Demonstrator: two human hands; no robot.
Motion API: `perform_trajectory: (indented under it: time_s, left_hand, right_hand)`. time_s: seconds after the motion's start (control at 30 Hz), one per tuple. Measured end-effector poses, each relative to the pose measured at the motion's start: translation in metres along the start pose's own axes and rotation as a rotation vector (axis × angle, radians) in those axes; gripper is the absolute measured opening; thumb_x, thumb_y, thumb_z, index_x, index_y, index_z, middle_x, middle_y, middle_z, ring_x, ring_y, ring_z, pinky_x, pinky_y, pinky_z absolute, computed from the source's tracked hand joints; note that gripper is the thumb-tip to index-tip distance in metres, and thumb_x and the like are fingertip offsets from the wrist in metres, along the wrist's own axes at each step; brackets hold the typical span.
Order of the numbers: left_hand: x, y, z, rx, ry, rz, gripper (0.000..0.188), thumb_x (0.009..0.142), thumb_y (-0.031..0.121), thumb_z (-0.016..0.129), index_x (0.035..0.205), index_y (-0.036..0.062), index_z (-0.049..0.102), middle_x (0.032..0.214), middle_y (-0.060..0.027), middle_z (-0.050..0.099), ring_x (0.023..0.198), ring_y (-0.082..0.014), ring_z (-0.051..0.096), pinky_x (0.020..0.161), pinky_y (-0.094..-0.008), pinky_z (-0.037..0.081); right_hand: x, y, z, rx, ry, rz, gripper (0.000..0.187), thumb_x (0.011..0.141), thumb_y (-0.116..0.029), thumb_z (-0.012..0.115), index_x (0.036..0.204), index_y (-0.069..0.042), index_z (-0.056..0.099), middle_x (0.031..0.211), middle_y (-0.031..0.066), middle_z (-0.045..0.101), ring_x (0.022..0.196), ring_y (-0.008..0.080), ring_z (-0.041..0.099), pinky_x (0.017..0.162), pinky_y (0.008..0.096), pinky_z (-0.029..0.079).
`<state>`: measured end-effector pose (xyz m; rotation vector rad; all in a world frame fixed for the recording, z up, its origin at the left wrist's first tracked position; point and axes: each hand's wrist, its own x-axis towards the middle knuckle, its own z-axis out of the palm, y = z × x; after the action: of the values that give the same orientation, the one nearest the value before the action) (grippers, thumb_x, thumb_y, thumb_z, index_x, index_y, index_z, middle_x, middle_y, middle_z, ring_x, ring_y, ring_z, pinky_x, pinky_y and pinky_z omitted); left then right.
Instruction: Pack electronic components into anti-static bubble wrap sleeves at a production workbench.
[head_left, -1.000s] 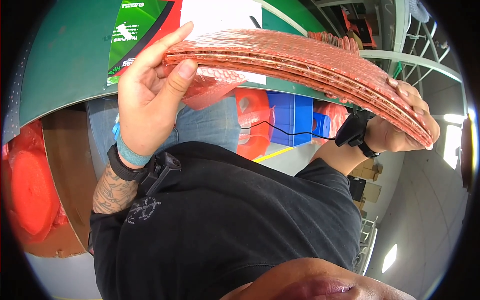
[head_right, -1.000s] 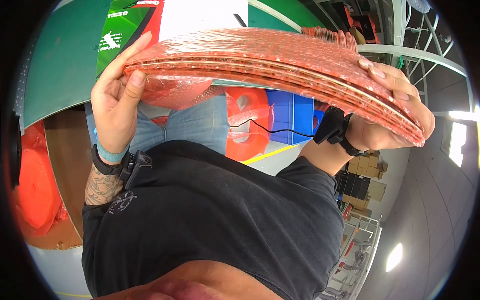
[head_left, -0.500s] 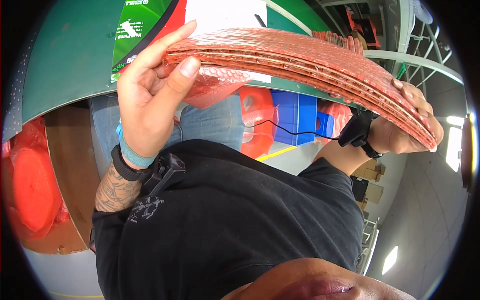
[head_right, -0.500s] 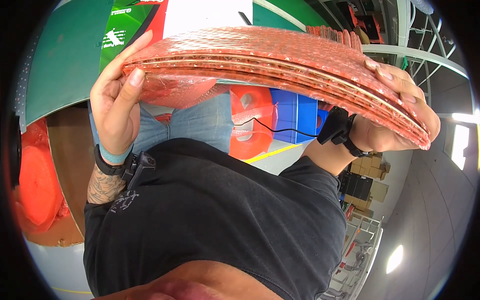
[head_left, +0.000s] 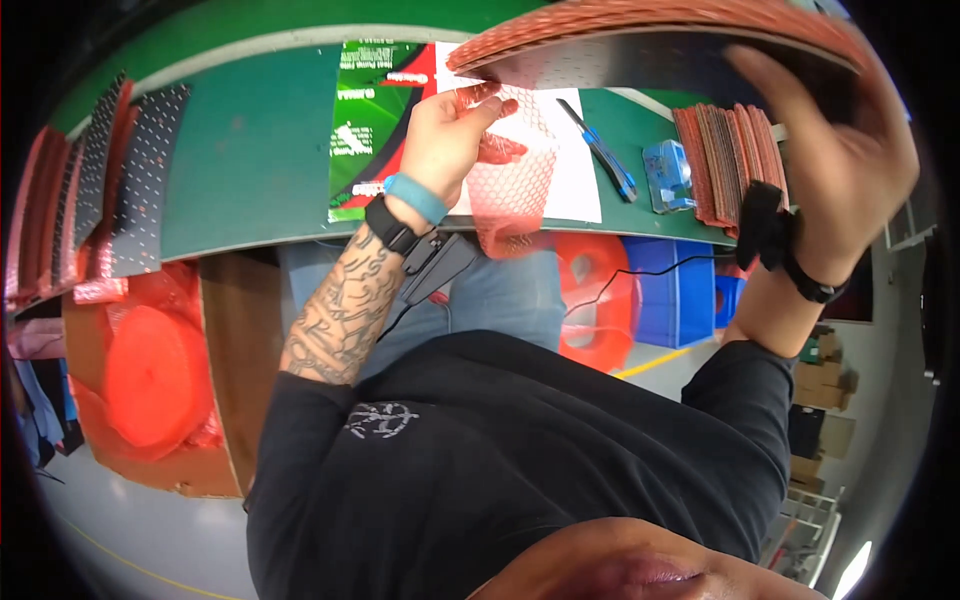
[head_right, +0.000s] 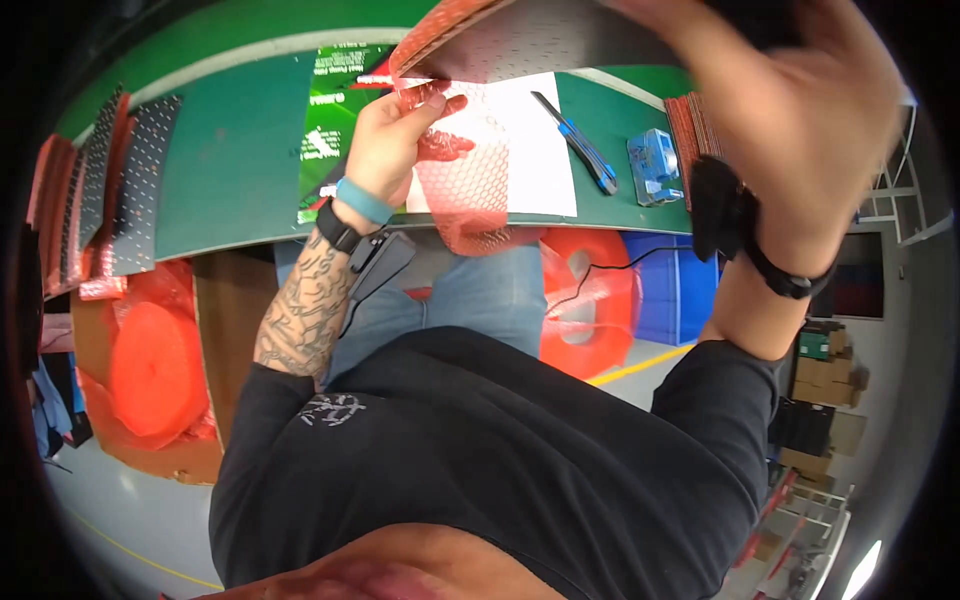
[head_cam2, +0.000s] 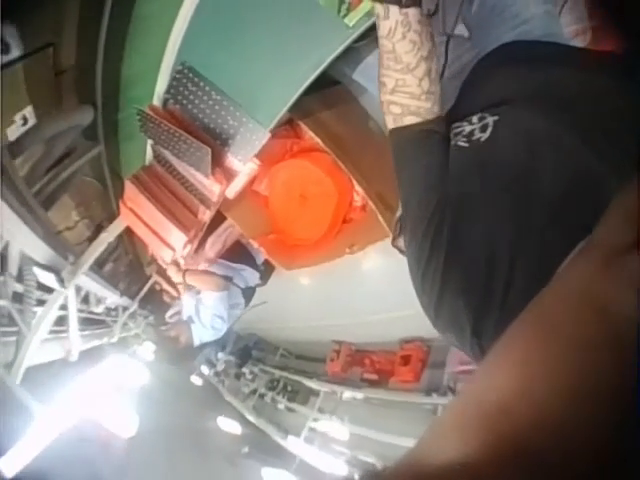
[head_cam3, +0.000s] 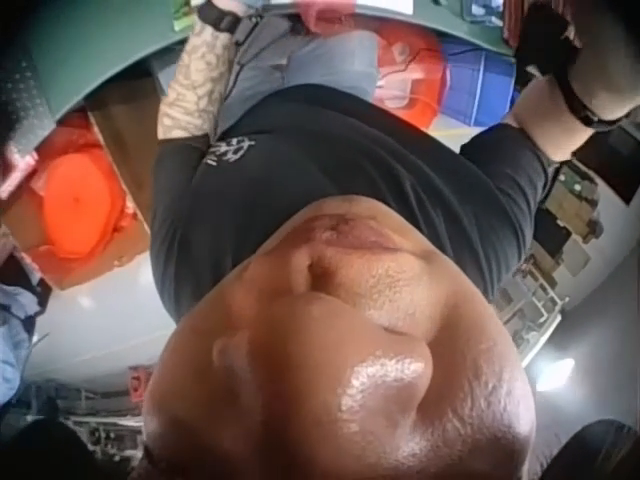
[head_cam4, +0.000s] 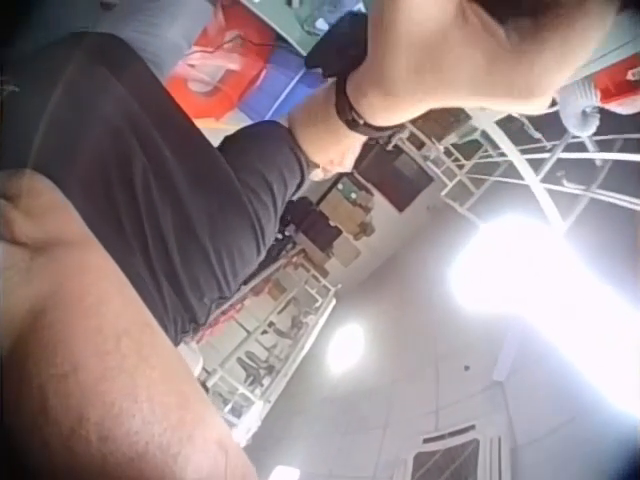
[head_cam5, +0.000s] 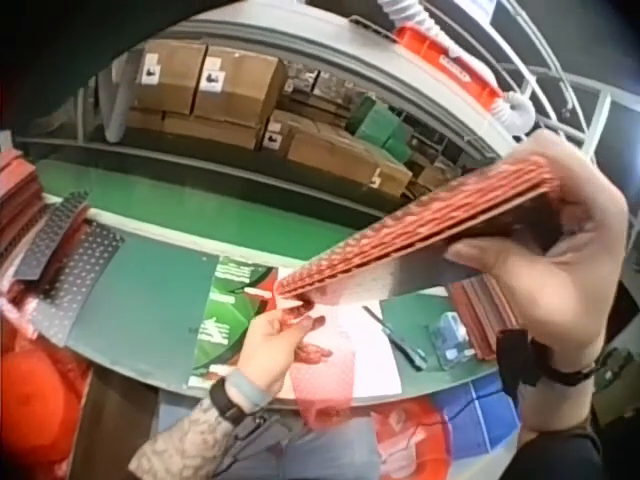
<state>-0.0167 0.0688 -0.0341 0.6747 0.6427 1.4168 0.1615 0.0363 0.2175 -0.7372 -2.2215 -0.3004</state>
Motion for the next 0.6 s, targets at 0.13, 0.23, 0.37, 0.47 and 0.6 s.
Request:
perform_trajectory:
  time_s: [0.13,0.23,0.37,0.47,0.6]
  left_hand:
    - [0.039,-0.005,-0.01,-0.143,0.058,-0.087,0.023,0.095,0.003,0.063,0.116,-0.0058,0.062,0.107,-0.0169,0.07,0.099,-0.0259,0.071,0.076,-0.0402,0.062]
    - [0.05,-0.015,0.002,-0.235,0.023,-0.173,0.02,0.094,0.0,0.061,0.114,-0.0057,0.063,0.106,-0.0165,0.07,0.098,-0.0275,0.071,0.076,-0.0414,0.062]
    - [0.06,-0.039,-0.001,-0.238,-0.013,-0.288,0.024,0.092,-0.005,0.059,0.116,-0.0071,0.062,0.109,-0.0168,0.069,0.101,-0.03,0.07,0.083,-0.0429,0.061]
    - [0.062,-0.061,-0.004,-0.157,0.015,-0.365,0.034,0.091,-0.007,0.058,0.125,-0.0092,0.057,0.116,-0.0184,0.067,0.107,-0.0322,0.068,0.093,-0.044,0.059]
    - [0.038,-0.062,0.016,-0.105,0.003,-0.236,0.036,0.081,-0.018,0.059,0.115,-0.0067,0.064,0.107,-0.015,0.069,0.096,-0.0286,0.07,0.084,-0.0412,0.06]
  right_hand:
    - [0.03,-0.026,0.044,-0.069,-0.046,-0.425,0.018,0.073,-0.003,0.074,0.086,-0.007,0.063,0.069,0.0086,0.059,0.062,0.024,0.064,0.054,0.0344,0.049]
    - [0.013,-0.007,0.076,-0.149,-0.024,-0.464,0.012,0.071,-0.007,0.068,0.079,-0.01,0.059,0.064,0.0054,0.056,0.057,0.0273,0.06,0.051,0.0379,0.046]
    - [-0.014,0.031,0.121,-0.152,-0.032,-0.499,0.009,0.076,-0.009,0.068,0.08,-0.01,0.06,0.066,0.0046,0.058,0.058,0.0251,0.061,0.052,0.0365,0.047]
    - [-0.029,0.05,0.132,-0.257,-0.098,-0.486,0.014,0.077,-0.006,0.074,0.09,-0.009,0.069,0.075,0.0017,0.069,0.065,0.0208,0.068,0.06,0.0328,0.055]
    - [-0.024,0.052,0.103,-0.081,0.081,-0.428,0.012,0.072,-0.008,0.068,0.076,-0.01,0.057,0.062,0.0049,0.054,0.056,0.027,0.058,0.05,0.0381,0.045]
